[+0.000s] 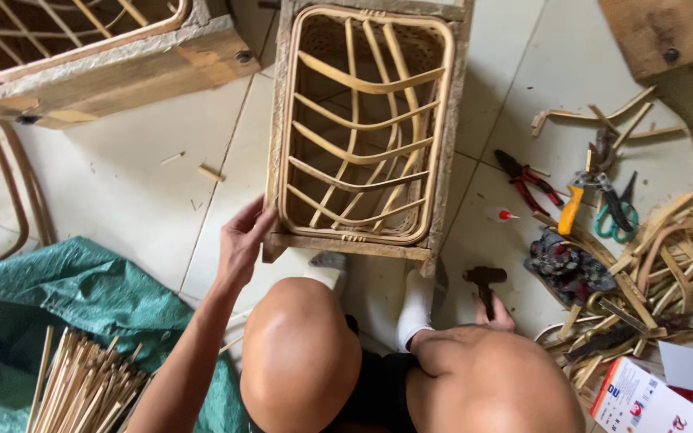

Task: The person weaves a rectangular basket by inserting thin wooden strips into a frame, tapping them into place with a hammer, and applying glue to the joints. The person works on the basket's sides and corners, securing the strips and ensuring the structure is stable.

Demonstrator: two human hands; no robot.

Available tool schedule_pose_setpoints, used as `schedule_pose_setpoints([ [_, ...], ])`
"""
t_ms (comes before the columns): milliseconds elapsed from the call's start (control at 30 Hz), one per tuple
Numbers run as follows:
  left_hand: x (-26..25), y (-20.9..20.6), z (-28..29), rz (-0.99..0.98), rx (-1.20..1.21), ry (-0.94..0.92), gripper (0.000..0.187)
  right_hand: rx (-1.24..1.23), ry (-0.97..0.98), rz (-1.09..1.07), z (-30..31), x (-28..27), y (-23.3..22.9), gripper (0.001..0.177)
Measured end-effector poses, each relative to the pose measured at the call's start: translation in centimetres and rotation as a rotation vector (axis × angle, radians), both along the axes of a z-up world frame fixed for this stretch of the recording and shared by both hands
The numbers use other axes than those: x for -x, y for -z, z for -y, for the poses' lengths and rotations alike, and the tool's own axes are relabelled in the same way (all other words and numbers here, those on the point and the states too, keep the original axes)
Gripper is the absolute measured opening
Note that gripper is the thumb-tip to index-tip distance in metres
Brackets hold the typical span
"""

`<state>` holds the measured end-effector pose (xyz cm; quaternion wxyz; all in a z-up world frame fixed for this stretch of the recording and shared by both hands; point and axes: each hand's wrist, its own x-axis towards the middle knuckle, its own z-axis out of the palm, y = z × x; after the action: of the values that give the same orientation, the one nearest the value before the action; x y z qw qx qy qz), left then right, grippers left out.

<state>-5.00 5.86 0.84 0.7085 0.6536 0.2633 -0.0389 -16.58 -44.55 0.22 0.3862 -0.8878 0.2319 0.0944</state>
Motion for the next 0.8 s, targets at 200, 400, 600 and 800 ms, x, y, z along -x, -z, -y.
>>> schedule_pose_setpoints([
  [200, -1.7, 0.7, -0.3, -0.115, 0.088, 0.049, 0.056, 0.006, -0.001, 0.003, 1.1, -1.0, 1.9, 0.039],
  [400, -2.1, 1.2, -0.5, -0.153, -0.012, 0.069, 0.054, -0.001, -0.048, -0.006, 0.6, -3.4, 5.5, 0.043],
  [600, -2.3, 2.0, -3.7, -0.274, 0.374, 0.028, 0.05, 0.006, -0.106, -0.019, -0.2, -4.0, 11.7, 0.046],
  [800, 0.6, 1.3, -2.6, -0.227, 0.291, -0.035, 0.044, 0.073, -0.126, 0.041, -0.2, -2.1, 16.2, 0.05],
])
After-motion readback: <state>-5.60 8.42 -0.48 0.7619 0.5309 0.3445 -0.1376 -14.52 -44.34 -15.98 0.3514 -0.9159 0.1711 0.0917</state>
